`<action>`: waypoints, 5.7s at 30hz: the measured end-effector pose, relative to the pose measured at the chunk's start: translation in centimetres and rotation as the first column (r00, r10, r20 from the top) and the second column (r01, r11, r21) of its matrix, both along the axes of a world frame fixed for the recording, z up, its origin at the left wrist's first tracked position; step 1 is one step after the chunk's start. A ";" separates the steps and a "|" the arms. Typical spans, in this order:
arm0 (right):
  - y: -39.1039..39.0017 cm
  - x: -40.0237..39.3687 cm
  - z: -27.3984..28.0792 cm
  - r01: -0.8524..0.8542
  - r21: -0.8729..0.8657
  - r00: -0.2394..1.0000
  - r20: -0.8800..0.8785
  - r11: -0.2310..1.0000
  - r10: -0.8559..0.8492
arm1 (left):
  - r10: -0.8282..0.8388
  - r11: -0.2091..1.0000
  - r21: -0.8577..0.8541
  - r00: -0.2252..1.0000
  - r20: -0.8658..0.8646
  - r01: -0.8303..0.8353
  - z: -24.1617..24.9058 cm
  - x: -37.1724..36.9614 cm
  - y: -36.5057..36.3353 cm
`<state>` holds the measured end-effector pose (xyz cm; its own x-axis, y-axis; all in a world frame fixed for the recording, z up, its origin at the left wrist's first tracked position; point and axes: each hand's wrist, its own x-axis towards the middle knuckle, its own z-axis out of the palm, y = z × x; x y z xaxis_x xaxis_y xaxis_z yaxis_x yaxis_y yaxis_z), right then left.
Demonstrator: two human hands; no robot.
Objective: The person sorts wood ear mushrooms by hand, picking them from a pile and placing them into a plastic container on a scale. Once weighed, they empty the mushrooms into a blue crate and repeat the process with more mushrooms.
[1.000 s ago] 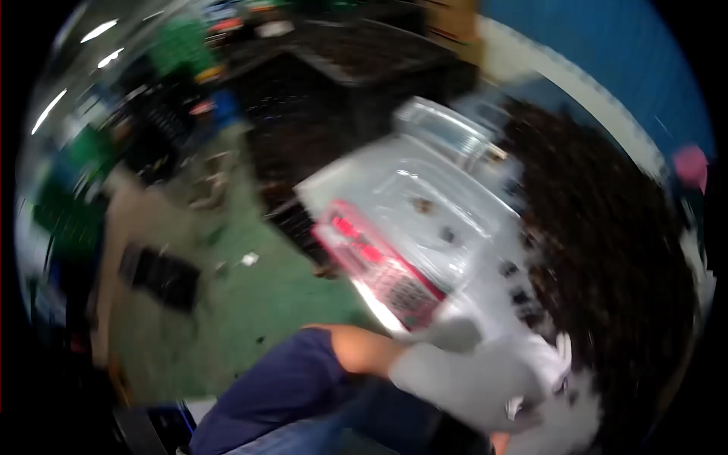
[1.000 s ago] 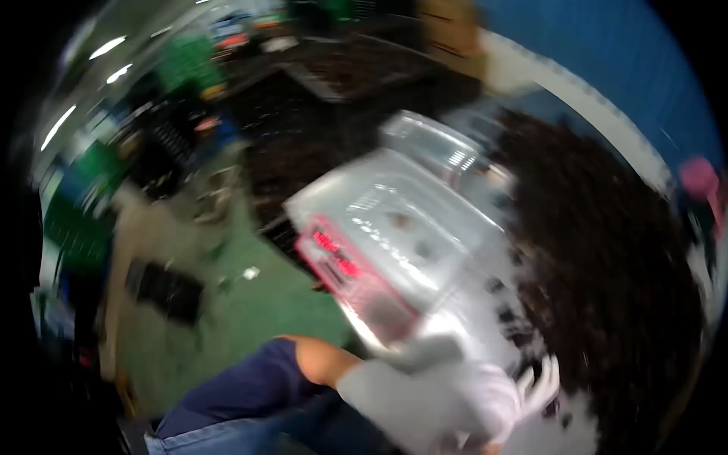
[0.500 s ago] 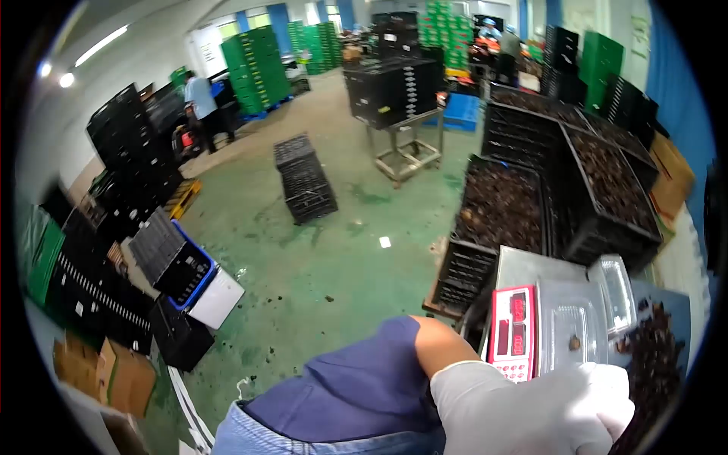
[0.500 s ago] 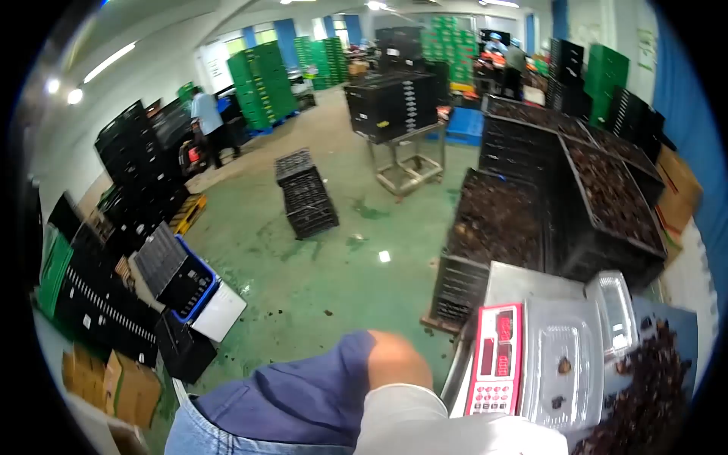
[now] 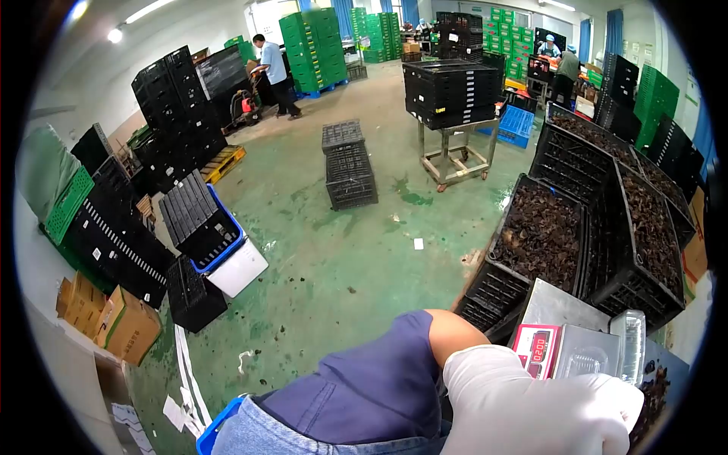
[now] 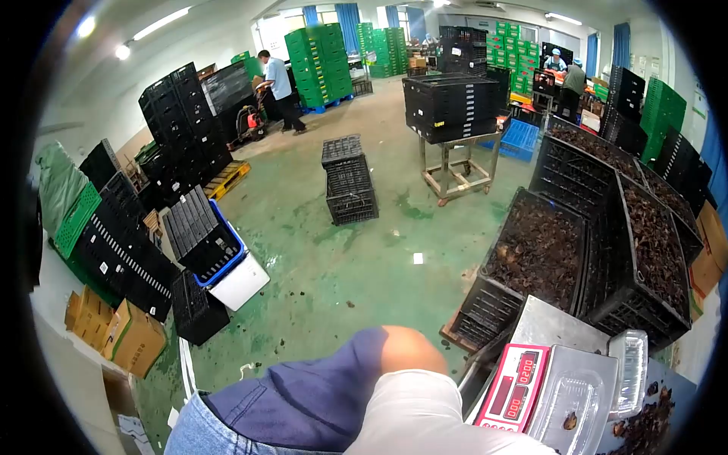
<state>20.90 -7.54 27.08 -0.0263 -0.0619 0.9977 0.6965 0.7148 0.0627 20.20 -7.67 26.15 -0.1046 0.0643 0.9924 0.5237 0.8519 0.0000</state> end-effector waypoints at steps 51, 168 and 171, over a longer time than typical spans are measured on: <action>-3.7 0.6 -2.5 0.093 0.074 0.979 0.175 0.993 -0.105 | -0.078 0.996 0.046 0.996 0.030 0.077 -0.6 1.2 -3.5; 47.0 -24.6 -25.9 -0.098 -0.869 -0.020 0.490 0.486 0.872 | -0.130 0.990 0.143 0.520 0.844 0.017 -27.6 -24.4 10.1; 38.4 -28.2 -27.1 -0.387 -0.855 0.082 0.342 0.346 0.936 | -0.140 0.958 -0.019 0.524 0.840 0.286 -28.5 -25.8 12.6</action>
